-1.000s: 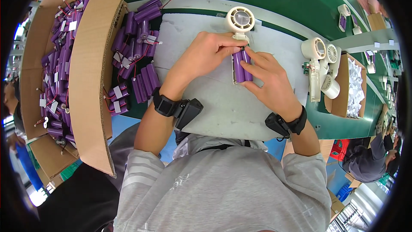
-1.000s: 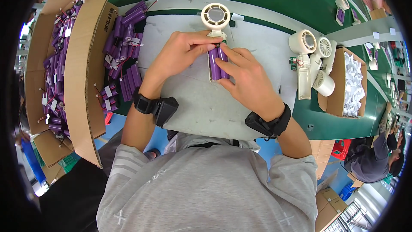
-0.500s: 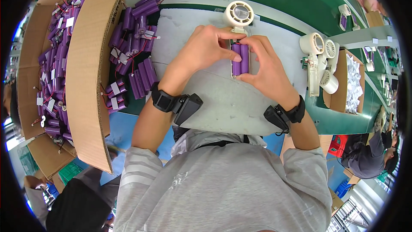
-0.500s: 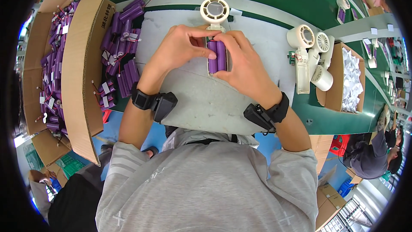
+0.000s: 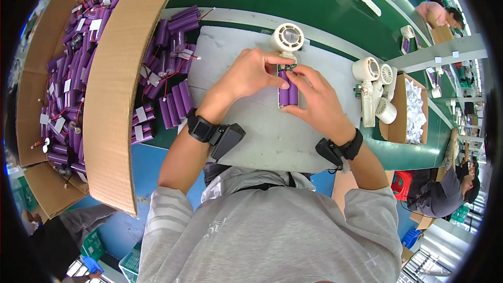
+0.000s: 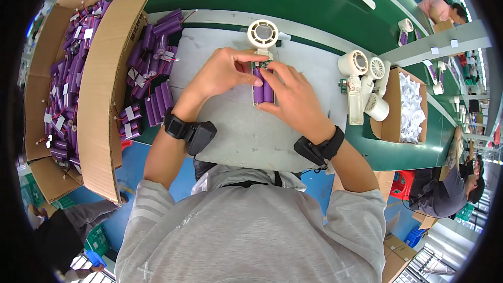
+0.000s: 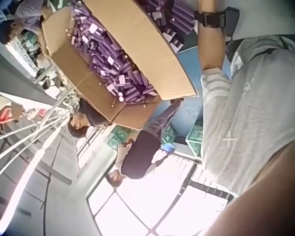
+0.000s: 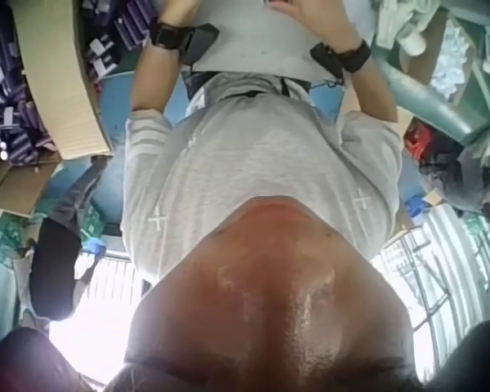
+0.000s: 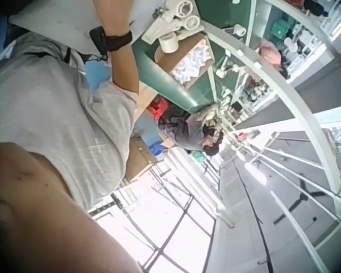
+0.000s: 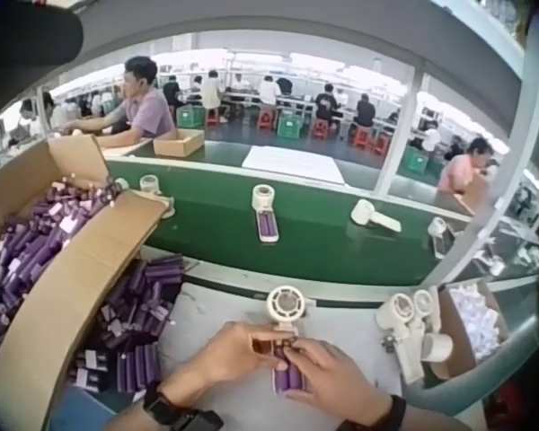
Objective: The person picks up a fan housing and a battery pack, connects the battery to the circuit board, and presses them into the housing. After setting the unit aside, they repeat the process with another battery pack and fan housing.
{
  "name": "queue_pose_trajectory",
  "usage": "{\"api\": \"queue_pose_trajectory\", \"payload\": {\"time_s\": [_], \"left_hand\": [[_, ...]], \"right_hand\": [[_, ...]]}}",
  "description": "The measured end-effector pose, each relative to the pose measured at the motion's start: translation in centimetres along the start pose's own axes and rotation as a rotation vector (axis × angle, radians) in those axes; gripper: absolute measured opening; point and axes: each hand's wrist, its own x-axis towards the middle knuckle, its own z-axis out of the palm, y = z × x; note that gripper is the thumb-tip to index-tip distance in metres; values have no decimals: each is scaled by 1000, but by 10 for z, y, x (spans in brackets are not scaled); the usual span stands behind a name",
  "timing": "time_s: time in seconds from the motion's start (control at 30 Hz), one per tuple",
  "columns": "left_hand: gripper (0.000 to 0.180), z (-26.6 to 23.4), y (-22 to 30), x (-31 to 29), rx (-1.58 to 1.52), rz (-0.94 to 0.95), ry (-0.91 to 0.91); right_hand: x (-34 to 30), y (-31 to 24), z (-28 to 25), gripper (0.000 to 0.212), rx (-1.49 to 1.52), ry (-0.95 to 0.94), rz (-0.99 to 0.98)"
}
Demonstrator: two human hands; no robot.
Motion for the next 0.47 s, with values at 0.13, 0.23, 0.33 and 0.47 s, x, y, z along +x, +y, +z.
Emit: {"api": "queue_pose_trajectory", "payload": {"time_s": [0.13,0.23,0.33,0.47], "left_hand": [[58,2,0,-2,14,183,62],[60,6,0,4,42,197,206],[60,9,-1,0,92,191,247],[59,0,-1,-1,128,135,179]], "right_hand": [[6,4,4,68,-64,63,-57],[16,18,5,65,-68,98,-21],[70,57,-3,56,-325,276,208],[149,100,-58,71,-319,219,266]]}}
